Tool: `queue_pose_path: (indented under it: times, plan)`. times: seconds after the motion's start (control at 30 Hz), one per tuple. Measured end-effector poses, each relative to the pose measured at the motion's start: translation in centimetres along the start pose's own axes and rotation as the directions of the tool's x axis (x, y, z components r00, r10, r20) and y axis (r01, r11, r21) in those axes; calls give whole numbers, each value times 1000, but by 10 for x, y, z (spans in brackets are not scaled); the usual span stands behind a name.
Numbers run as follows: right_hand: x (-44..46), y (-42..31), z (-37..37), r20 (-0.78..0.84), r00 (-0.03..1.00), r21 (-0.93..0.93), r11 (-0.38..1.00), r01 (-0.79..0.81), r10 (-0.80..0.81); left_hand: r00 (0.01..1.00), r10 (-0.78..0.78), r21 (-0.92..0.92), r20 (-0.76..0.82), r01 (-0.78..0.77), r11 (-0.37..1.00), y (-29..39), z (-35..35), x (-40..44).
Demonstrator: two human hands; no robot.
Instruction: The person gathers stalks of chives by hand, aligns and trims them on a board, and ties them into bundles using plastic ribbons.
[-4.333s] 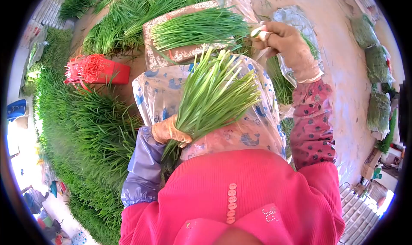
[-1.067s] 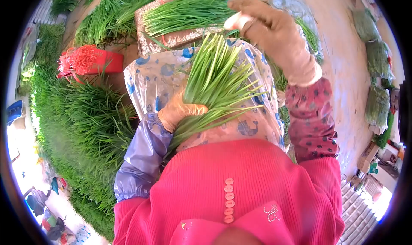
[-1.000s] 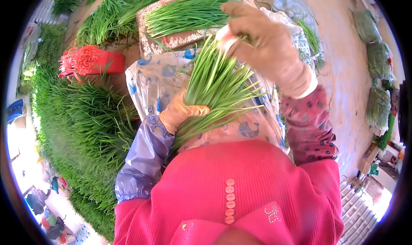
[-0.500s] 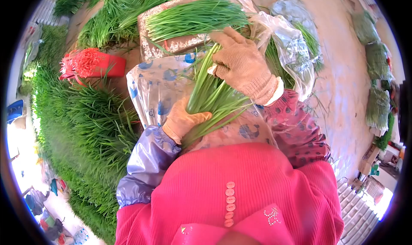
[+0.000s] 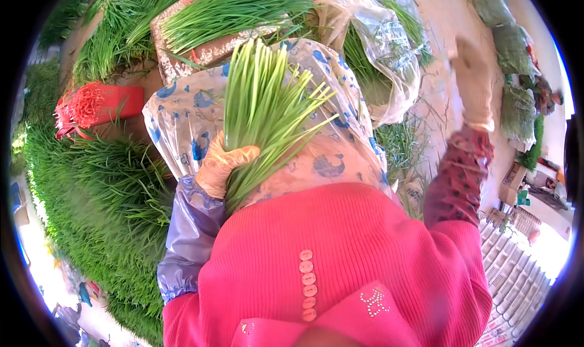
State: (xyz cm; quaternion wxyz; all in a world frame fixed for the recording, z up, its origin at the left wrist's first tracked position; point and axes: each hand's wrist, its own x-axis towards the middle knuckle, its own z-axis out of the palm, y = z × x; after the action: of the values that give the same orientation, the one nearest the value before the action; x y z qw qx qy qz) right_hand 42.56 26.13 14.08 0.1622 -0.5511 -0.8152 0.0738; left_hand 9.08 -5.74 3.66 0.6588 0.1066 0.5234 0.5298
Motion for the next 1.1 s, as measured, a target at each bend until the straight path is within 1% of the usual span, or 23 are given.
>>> queue_pose_path:
  times: [0.03, 0.1, 0.13, 0.2, 0.23, 0.27, 0.33, 0.4, 0.43, 0.5, 0.53, 0.57, 0.6, 0.63, 0.67, 0.73, 0.77, 0.8, 0.87, 0.93, 1.0, 1.03, 1.1]
  plan:
    - [-11, 24, -6, 232, 967, -252, 966, -48, 109, 1000, 3, -29, 1, -3, 1000, 3, 1, -2]
    - [-49, 43, -5, 391, 882, -314, 939, -142, 264, 999, 27, -30, 29, -26, 999, 1, -3, -1]
    - [-58, 40, -4, 391, 880, -318, 937, -145, 269, 999, 23, -32, 32, -22, 999, -3, -7, 1]
    - [-74, 9, 9, 304, 944, 167, 969, -182, 125, 994, 104, -12, 46, -103, 995, -13, -13, 1]
    - [-79, -20, 15, 262, 964, 324, 938, -121, 34, 989, 145, 99, 2, -144, 985, -2, 2, -5]
    - [-82, -52, 20, 199, 979, 472, 880, -53, -48, 991, 136, 112, 5, -135, 984, -3, 2, -5]
    - [-81, -92, 33, 159, 939, 557, 813, 169, -304, 989, 145, -14, 37, -144, 989, -6, -1, -2]
    - [-76, -120, 51, 83, 854, 573, 725, 381, -514, 990, 138, 61, 21, -139, 988, 1, 8, -8]
    - [-74, -132, 59, 47, 809, 563, 685, 463, -586, 994, 113, 46, 12, -113, 992, 1, 9, -11]
    - [-72, -149, 70, 124, 694, 447, 664, 599, -709, 996, 94, 28, -1, -94, 995, 2, 10, -13]
    - [-72, -150, 77, 123, 688, 449, 659, 604, -715, 994, 111, -1, 5, -111, 994, 1, 11, -15]
    - [-71, -150, 85, 47, 693, 493, 620, 611, -720, 992, 127, -30, 10, -126, 992, 0, 13, -17]
    - [-71, -150, 92, -30, 697, 531, 580, 618, -716, 992, 130, -32, 8, -129, 991, 1, 16, -18]
    - [-74, -149, 94, -43, 760, 609, 586, 534, -649, 993, 119, -73, 10, -118, 990, 3, 21, -21]
    - [-74, -150, 92, -40, 762, 606, 591, 533, -647, 994, 106, -115, 18, -103, 988, 3, 24, -22]
    - [-73, -151, 88, 70, 905, 475, 812, 339, -420, 991, 131, -64, 34, -129, 990, -10, 13, -18]
    - [-70, -141, 95, -39, 922, 516, 783, 348, -384, 986, 161, -12, 38, -160, 987, -15, 8, -16]
    - [-67, -128, 100, -40, 925, 509, 789, 345, -379, 986, 158, -13, 48, -158, 987, -15, 7, -16]
    - [-61, -99, 102, -156, 982, 709, 680, 186, -105, 992, 101, -174, 72, -87, 981, -16, 5, -18]
    - [-59, -78, 58, 22, 988, 579, 804, -138, 154, 996, 69, -220, 52, -56, 974, -14, 8, -20]
    - [-61, -11, 52, 64, 996, 197, 977, -78, 67, 997, 58, -192, 50, -47, 980, -5, 16, -22]
    - [-66, -1, 47, 66, 996, 192, 979, -73, 61, 997, 59, -200, 49, -48, 979, -5, 17, -22]
    - [-86, 4, 34, 466, 881, -104, 994, -35, 80, 995, 64, -178, 71, -51, 983, -2, 16, -20]
